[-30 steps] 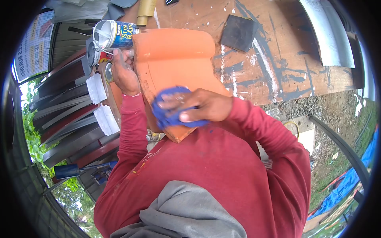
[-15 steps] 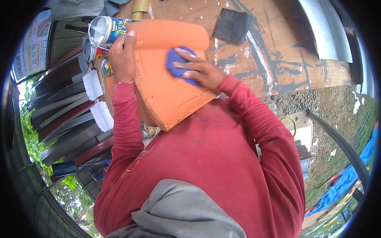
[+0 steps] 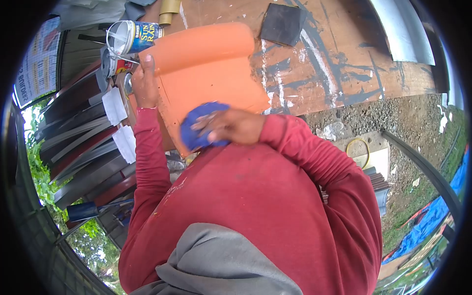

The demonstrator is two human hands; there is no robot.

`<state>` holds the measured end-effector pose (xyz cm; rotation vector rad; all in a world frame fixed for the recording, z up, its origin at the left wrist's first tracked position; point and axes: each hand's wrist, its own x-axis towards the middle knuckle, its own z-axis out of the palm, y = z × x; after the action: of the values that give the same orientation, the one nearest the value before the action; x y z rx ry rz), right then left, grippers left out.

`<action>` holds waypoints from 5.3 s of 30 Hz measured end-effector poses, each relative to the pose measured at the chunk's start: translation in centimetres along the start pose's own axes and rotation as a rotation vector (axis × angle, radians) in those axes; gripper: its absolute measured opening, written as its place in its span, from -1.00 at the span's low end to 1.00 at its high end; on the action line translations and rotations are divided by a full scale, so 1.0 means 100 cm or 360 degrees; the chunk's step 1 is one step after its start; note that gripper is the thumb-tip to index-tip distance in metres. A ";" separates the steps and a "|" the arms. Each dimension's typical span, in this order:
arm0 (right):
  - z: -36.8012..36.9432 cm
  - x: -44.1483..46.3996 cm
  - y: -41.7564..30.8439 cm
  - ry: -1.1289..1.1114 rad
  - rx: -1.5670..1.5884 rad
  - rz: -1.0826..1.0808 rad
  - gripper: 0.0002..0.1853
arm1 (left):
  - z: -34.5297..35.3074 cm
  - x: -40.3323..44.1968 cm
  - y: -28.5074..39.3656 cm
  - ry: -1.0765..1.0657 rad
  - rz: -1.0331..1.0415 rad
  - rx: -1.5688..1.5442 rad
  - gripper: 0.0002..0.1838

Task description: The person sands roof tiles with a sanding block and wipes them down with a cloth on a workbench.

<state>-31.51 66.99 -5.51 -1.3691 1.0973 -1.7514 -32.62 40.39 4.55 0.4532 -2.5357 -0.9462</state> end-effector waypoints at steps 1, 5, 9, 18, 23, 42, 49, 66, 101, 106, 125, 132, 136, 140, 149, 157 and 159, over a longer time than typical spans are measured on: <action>-0.015 -0.016 0.018 0.0011 0.0090 0.0197 -0.68 | -0.001 -0.004 -0.006 0.0081 0.0008 -0.0002 -0.44; -0.063 -0.094 0.048 0.0618 -0.0200 0.0987 -0.67 | -0.005 -0.016 -0.016 0.0131 -0.0021 -0.0053 -0.40; -0.038 -0.072 0.053 0.0992 0.0146 0.1066 -0.68 | -0.006 -0.016 -0.015 0.0148 -0.0007 0.0092 -0.36; -0.004 -0.035 0.062 0.0363 -0.0392 0.0185 -0.71 | -0.010 -0.054 -0.032 0.0216 -0.0048 -0.0243 -0.43; -0.038 -0.066 0.093 0.1301 -0.0519 0.0766 -0.64 | -0.015 -0.075 -0.032 0.0278 -0.0241 -0.0393 -0.48; -0.025 -0.064 0.081 0.0957 -0.1025 0.0934 -0.51 | -0.014 -0.081 -0.012 0.0259 -0.0205 -0.0424 -0.50; 0.038 -0.068 -0.022 0.0457 -0.0733 0.0365 -0.61 | -0.016 -0.068 -0.018 0.0216 -0.0261 -0.0007 -0.47; -0.170 -0.091 0.053 0.1898 -0.1737 0.0908 -0.24 | -0.011 -0.107 -0.030 0.0552 -0.0303 -0.0377 -0.50; -0.033 -0.021 0.123 0.0660 -0.1840 0.0880 -0.38 | -0.005 -0.124 -0.098 0.0624 -0.0700 -0.0652 -0.44; -0.021 -0.046 0.102 0.0401 -0.1708 0.1252 -0.34 | -0.008 -0.122 -0.102 0.0607 -0.0562 -0.0536 -0.45; -0.031 -0.017 0.113 0.0509 -0.1963 0.1123 -0.32 | -0.007 -0.127 -0.104 0.0613 -0.0620 -0.0759 -0.50; -0.039 0.003 0.129 0.0661 -0.2160 0.1257 -0.32 | -0.011 -0.121 -0.086 0.0585 -0.0732 -0.0866 -0.51; -0.015 -0.021 0.101 0.0339 -0.2010 0.1403 -0.30 | -0.004 -0.120 -0.100 0.0756 -0.0593 -0.0694 -0.52; -0.040 0.003 0.129 0.0598 -0.1958 0.1177 -0.26 | -0.008 -0.120 -0.101 0.0647 -0.0664 -0.0845 -0.52; -0.034 -0.001 0.110 0.0408 -0.1913 0.1143 -0.28 | -0.008 -0.119 -0.091 0.0613 -0.0735 -0.0969 -0.54; -0.026 -0.022 0.065 0.0036 -0.1640 0.1406 -0.27 | -0.008 -0.118 -0.091 0.0645 -0.0651 -0.0872 -0.53; -0.033 -0.015 0.089 0.0238 -0.1588 0.1453 -0.26 | -0.006 -0.116 -0.093 0.0622 -0.0670 -0.0964 -0.52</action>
<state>-34.34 65.09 -14.51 -0.8997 2.3681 -0.6080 -20.76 38.33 -4.19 0.8867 -1.7208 -1.5292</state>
